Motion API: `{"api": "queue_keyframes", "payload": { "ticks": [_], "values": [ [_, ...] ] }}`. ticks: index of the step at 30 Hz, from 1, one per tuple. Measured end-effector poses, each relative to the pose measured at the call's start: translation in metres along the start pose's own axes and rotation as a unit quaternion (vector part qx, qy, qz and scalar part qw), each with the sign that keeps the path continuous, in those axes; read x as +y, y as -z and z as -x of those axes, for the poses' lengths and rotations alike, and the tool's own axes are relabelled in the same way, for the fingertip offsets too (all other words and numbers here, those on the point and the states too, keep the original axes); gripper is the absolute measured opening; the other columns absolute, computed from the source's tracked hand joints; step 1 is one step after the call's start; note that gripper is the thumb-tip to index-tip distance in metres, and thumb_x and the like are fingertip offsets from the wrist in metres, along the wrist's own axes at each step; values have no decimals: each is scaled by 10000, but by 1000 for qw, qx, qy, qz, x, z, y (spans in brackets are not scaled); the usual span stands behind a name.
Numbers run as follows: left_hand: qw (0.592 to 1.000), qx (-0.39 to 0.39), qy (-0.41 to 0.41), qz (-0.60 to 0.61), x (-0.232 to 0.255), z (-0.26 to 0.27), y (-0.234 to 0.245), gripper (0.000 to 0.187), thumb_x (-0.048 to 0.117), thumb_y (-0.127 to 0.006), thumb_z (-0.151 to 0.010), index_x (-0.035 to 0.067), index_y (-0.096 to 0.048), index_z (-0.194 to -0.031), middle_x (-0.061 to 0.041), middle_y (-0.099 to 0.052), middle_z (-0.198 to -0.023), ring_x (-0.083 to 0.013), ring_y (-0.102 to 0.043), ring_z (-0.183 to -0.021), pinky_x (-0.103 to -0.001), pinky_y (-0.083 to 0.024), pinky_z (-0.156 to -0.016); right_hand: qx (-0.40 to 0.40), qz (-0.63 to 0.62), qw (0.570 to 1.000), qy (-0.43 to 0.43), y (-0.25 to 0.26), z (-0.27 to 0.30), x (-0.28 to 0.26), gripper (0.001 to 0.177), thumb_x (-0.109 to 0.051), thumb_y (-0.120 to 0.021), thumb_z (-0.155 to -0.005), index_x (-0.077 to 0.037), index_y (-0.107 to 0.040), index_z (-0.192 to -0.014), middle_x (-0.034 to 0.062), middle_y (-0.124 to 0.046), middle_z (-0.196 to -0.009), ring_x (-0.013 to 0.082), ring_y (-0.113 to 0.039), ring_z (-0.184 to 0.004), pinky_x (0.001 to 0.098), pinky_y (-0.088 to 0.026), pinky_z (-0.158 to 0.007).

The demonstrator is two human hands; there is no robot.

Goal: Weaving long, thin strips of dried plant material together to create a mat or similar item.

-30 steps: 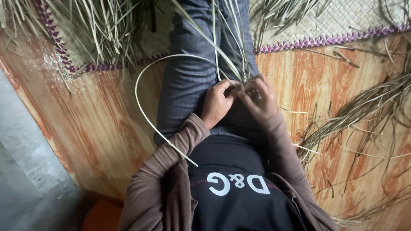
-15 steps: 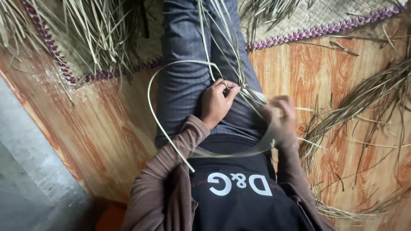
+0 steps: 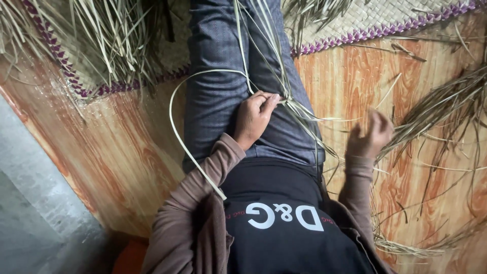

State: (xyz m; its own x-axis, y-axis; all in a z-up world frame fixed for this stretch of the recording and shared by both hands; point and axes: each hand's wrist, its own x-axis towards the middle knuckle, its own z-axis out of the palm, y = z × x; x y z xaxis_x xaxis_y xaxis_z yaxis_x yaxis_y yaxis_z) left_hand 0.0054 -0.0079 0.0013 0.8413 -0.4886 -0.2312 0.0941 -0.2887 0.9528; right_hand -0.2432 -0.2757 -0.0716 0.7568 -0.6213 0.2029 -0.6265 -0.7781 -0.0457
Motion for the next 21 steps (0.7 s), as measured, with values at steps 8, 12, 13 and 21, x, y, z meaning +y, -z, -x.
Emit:
{"api": "queue_keyframes", "payload": {
  "ticks": [8, 12, 13, 21],
  "values": [
    [1000, 8, 0, 22, -3, 3, -3, 211, 280, -714, -971, 77, -763, -939, -86, -747, -860, -292, -749, -826, -337, -616, -660, 68, -296, 915, 266, 82, -56, -166, 210, -55, -789, -817, -136, -827, -1008, 87, -657, -940, 314, -523, -868, 542, -389, -948],
    [1000, 3, 8, 22, -4, 3, -7, 161, 293, -809, -877, 161, -775, -963, -28, -748, -855, -211, -755, -848, -284, -625, -675, 89, -242, 919, 298, 54, -68, -144, 206, -31, -770, -875, -174, -837, -1007, 114, -634, -965, 338, -515, -870, 540, -386, -895],
    [998, -16, 54, -9, 4, 2, -5, 236, 372, -806, -850, 191, -734, -984, -40, -744, -832, -245, -750, -891, -352, -621, -742, 109, -213, 925, 294, 58, -79, -148, 122, -94, -785, -938, -191, -841, -986, 93, -629, -980, 304, -498, -896, 513, -382, -928],
    [978, -59, 181, -79, 33, -7, 1, 314, 560, -622, -909, 251, -679, -907, -48, -731, -689, -268, -760, -895, -398, -600, -847, 109, -239, 901, 345, 119, -138, -207, 213, -88, -904, -910, -145, -850, -1107, 132, -676, -1129, 339, -560, -1035, 565, -361, -1011]
  ]
}}
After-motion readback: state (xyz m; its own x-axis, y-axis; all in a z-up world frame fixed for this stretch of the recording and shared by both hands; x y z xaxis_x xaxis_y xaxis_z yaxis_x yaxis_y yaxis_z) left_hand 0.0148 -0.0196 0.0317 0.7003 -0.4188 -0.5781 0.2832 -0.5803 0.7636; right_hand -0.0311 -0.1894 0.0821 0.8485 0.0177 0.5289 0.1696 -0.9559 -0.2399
